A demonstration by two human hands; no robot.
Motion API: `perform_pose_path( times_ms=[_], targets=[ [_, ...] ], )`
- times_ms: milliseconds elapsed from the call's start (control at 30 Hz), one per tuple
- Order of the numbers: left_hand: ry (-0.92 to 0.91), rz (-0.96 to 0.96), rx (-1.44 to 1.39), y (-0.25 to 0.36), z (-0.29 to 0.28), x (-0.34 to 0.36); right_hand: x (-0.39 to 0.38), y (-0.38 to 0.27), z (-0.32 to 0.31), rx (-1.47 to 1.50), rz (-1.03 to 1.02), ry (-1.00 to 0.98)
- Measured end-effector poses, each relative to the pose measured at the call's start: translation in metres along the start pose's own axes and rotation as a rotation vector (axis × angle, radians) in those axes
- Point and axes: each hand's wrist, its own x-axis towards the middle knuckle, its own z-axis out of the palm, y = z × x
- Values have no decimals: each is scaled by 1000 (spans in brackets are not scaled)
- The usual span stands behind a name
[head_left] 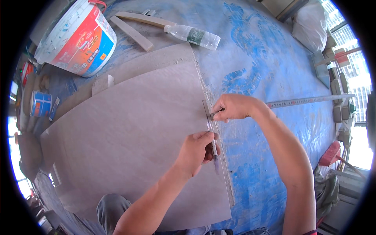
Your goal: The person uses a measuring tape to measure the distance from an electrical box on a wall to the corner, then transfers those measurements onto a tile by marking lines with a pen and tape measure.
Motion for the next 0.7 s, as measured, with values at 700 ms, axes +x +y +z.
perform_pose_path(
  times_ms=[700],
  targets=[
    [15, -170, -56, -49, 16, -39, -46, 1, 56, 75, 54, -84]
  ],
)
